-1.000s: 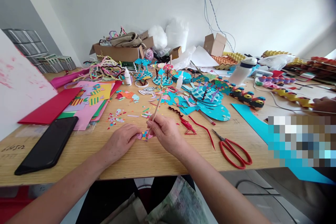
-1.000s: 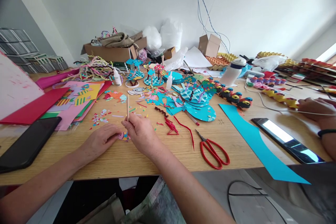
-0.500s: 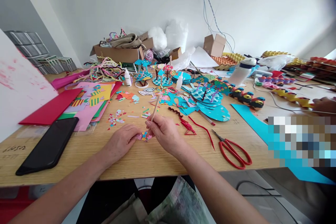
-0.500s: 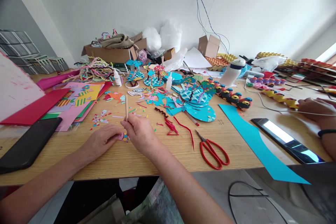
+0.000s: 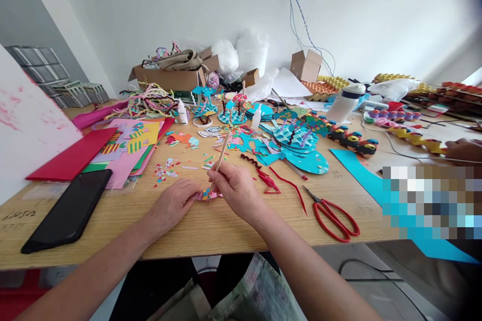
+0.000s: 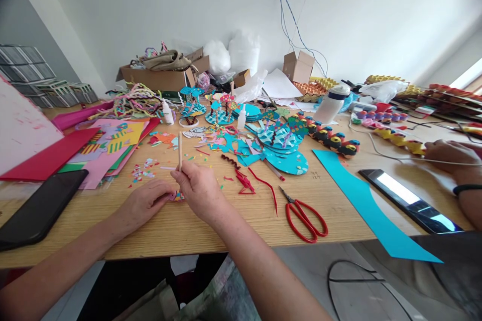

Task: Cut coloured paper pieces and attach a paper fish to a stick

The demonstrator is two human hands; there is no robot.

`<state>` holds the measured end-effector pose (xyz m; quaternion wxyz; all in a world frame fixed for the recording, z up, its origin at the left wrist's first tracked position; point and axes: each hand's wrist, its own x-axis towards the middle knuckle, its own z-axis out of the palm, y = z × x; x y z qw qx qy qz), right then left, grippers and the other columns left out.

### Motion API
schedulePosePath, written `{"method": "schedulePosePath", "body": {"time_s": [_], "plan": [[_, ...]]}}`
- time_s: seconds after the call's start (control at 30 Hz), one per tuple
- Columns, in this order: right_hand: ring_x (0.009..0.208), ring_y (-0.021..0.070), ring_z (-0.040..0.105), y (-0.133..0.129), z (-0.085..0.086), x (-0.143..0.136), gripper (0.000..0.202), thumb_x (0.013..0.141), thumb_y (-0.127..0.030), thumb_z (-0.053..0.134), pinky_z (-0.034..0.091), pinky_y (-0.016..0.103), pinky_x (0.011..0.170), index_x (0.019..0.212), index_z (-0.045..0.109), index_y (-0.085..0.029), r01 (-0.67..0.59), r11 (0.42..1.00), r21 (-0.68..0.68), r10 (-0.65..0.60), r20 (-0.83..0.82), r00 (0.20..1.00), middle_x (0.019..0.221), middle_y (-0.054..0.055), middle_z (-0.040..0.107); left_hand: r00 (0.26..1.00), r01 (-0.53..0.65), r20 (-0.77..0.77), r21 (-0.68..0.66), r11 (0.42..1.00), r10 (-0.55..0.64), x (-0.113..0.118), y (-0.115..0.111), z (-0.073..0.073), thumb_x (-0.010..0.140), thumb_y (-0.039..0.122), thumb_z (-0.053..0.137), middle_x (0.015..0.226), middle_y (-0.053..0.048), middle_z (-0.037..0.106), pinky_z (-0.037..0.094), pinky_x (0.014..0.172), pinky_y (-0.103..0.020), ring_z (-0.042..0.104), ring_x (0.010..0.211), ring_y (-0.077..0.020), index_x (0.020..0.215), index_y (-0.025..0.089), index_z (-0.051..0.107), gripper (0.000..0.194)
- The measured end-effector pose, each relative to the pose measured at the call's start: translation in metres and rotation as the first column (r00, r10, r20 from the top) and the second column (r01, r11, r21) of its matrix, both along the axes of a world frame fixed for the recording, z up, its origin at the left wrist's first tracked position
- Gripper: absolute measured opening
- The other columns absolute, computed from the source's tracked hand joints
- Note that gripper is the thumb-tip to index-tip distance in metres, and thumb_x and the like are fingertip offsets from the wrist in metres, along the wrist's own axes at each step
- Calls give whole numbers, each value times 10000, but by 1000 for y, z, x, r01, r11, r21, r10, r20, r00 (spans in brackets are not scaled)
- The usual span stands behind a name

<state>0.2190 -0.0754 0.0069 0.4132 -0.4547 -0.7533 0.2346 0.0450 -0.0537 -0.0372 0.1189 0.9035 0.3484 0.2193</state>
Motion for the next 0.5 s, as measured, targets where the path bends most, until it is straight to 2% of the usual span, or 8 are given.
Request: {"method": "schedulePosePath", "body": {"time_s": [0.17,0.33,0.5], "plan": [[512,92,527,0,-3,1,177,840,-213,416,385,187,518,670,464,-191,7,999,-37,-7,-16,1000,523,-35,539,1000,-5,-9,9,1000,5,-1,1,-2,811,130,431,829,-15,598,420,746,-285,523,826,-156,810,188,551,133],[501,93,542,0,-11,7,207,856,-275,390,412,192,508,688,476,-188,46,997,-56,-53,-126,991,534,-24,556,1000,17,-19,31,999,-17,-3,2,-3,807,110,430,830,-15,591,419,749,-287,517,824,-155,801,190,552,146],[468,90,550,-3,-11,12,201,854,-284,390,416,179,464,702,478,-186,56,995,-78,-71,-205,976,513,-31,536,999,27,-22,39,999,-26,-2,1,-2,800,93,423,803,-12,583,421,728,-278,518,803,-153,776,193,552,164]]}}
